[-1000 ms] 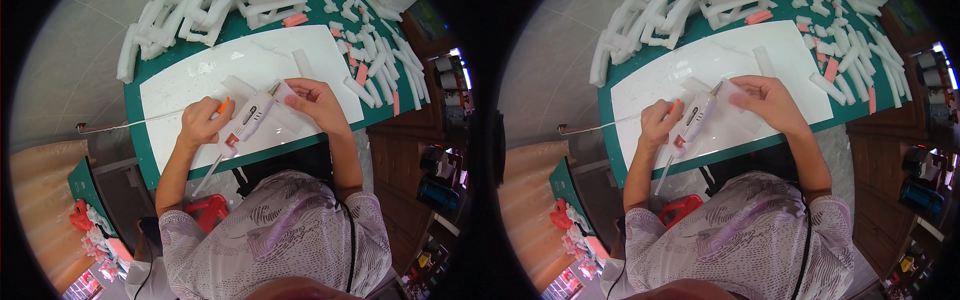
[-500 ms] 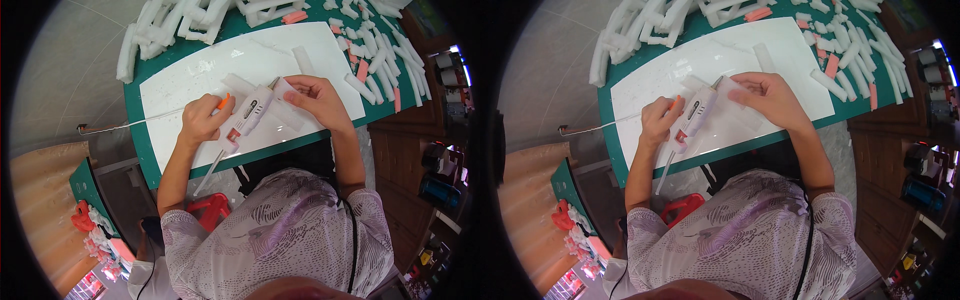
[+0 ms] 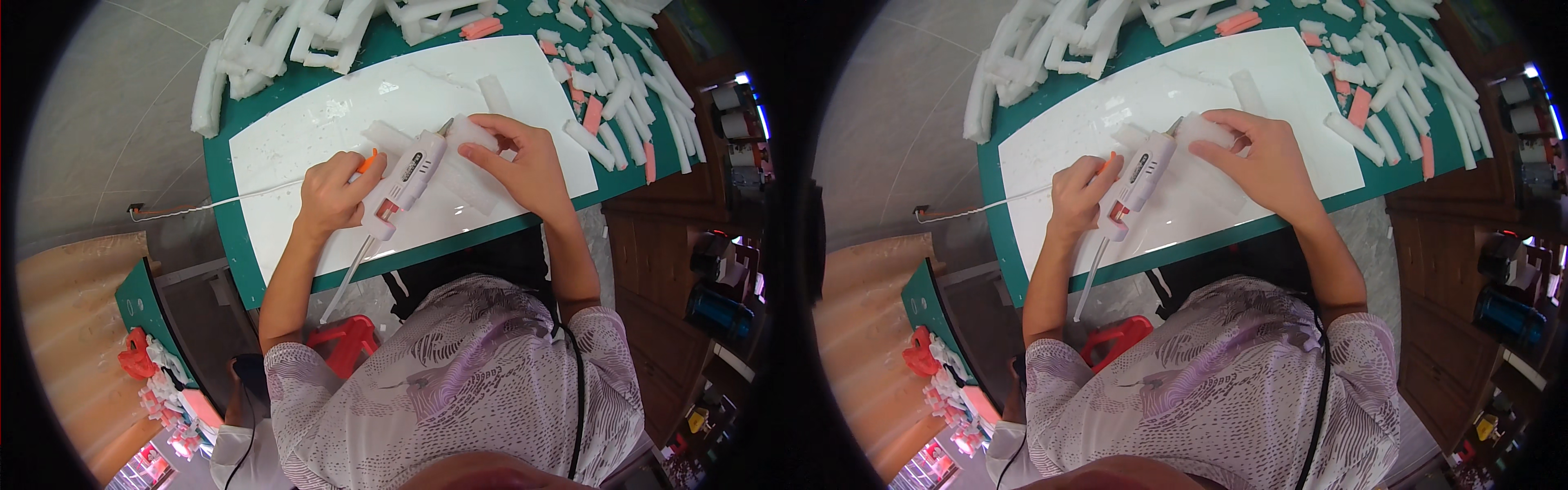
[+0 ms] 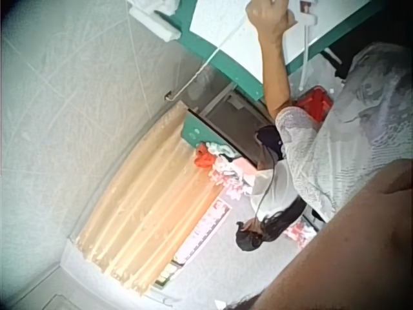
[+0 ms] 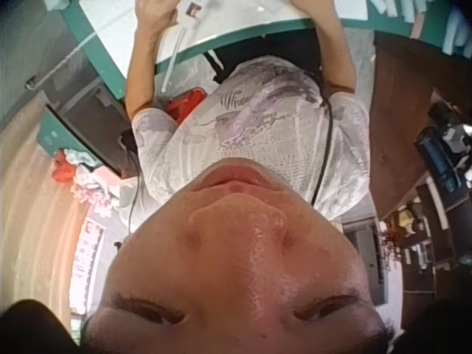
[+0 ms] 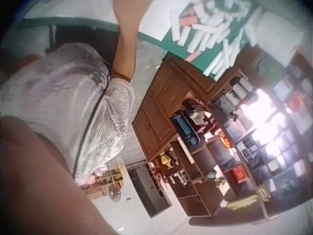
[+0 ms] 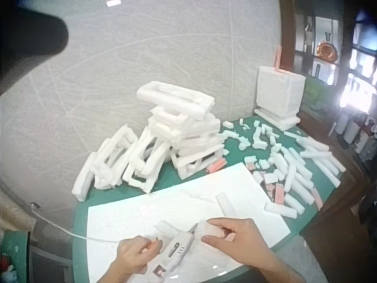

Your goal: Assembling structures from white and pink foam pieces using a hot glue gun on a production table.

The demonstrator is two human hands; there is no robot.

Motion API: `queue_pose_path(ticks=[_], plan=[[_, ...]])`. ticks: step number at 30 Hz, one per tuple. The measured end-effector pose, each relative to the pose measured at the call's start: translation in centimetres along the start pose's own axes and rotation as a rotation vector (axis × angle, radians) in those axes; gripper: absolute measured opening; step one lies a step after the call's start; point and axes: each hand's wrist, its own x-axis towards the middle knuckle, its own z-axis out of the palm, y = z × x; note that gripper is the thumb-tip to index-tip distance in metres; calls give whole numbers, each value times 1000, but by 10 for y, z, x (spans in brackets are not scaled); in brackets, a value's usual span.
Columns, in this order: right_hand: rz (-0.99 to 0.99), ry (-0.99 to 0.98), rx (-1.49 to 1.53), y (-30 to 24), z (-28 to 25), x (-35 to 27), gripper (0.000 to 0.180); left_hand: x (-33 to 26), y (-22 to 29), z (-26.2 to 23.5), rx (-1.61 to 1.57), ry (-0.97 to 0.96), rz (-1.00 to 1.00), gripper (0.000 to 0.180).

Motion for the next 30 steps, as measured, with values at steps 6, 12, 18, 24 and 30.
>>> queue_pose_path(ticks=[6, 12, 18, 24, 30], plan=[[-96, 75, -237, -9, 6, -2, 41, -2, 1, 0, -36, -26, -50, 51], [-268, 201, -323, -3, 13, -3, 37, -1, 2, 1, -50, -49, -72, 55], [-443, 297, -408, 0, 16, -1, 35, -2, 5, 2, -54, -76, -104, 54], [-483, 336, -473, 1, 19, 0, 36, 6, 11, -3, -125, -81, -154, 45], [-532, 374, -471, 4, 22, 1, 40, 6, 12, 0, -192, -51, -185, 44]])
